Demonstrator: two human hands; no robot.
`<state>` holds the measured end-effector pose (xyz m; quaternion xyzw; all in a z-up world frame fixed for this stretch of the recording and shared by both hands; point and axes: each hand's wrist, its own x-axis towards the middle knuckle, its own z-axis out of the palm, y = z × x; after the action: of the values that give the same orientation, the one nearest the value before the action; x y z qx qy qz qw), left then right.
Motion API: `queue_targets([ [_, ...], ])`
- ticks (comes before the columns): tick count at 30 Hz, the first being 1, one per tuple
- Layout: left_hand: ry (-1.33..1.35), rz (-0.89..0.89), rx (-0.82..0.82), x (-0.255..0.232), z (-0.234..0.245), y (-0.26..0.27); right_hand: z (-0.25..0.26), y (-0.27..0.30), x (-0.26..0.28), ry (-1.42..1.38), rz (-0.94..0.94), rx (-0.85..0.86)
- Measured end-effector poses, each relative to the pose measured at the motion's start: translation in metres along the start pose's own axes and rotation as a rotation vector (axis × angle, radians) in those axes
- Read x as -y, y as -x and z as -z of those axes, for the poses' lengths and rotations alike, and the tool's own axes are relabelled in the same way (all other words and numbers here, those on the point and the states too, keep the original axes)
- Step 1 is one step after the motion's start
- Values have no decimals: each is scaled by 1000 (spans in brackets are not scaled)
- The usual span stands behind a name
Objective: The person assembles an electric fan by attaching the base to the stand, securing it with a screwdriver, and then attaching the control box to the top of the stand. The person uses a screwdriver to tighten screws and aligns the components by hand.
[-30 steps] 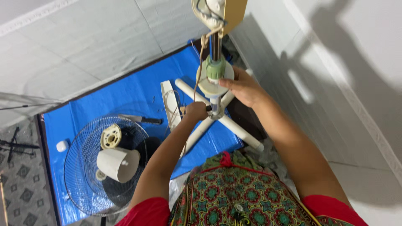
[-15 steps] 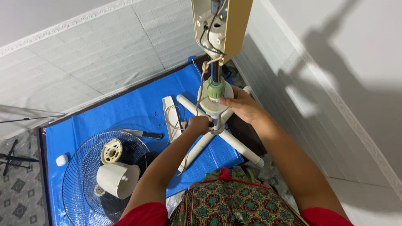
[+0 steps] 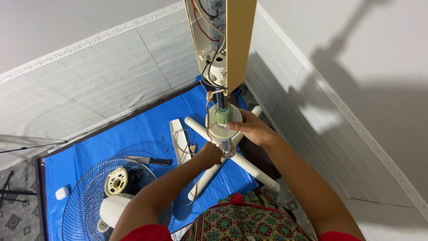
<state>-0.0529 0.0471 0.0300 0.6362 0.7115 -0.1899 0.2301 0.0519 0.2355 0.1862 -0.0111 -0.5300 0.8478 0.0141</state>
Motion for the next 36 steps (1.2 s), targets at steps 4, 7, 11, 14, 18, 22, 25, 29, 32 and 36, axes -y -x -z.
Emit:
queue_targets([
  [4, -21, -96, -6, -3, 9, 8, 3, -3, -2, 108, -18, -35],
  [7, -22, -91, -136, -2, -10, 7, 15, -3, -16, 100, -15, -47],
  [11, -60, -76, -375, -1, -35, 23, 18, 0, -16, 27, 24, -37],
  [14, -134, -45, -559, -10, -52, 47, 15, 3, -8, -11, 26, -37],
  [18, 94, 67, -785, -36, -82, 83, 7, 17, -1, 135, -86, -234],
  [22, 546, 321, -889, -60, -97, 111, -8, 27, 7, 385, 73, -232],
  [25, 756, 526, -934, -78, -106, 123, -16, 29, 3, 596, 195, -160],
  [29, 1049, 665, -966, -96, -111, 135, -18, 29, -11, 999, 277, -213],
  [32, 1222, 739, -972, -107, -112, 144, -16, 32, -22, 1184, 287, -201],
  [36, 1299, 855, -969, -120, -119, 153, -13, 37, -48, 1280, 304, -188],
])
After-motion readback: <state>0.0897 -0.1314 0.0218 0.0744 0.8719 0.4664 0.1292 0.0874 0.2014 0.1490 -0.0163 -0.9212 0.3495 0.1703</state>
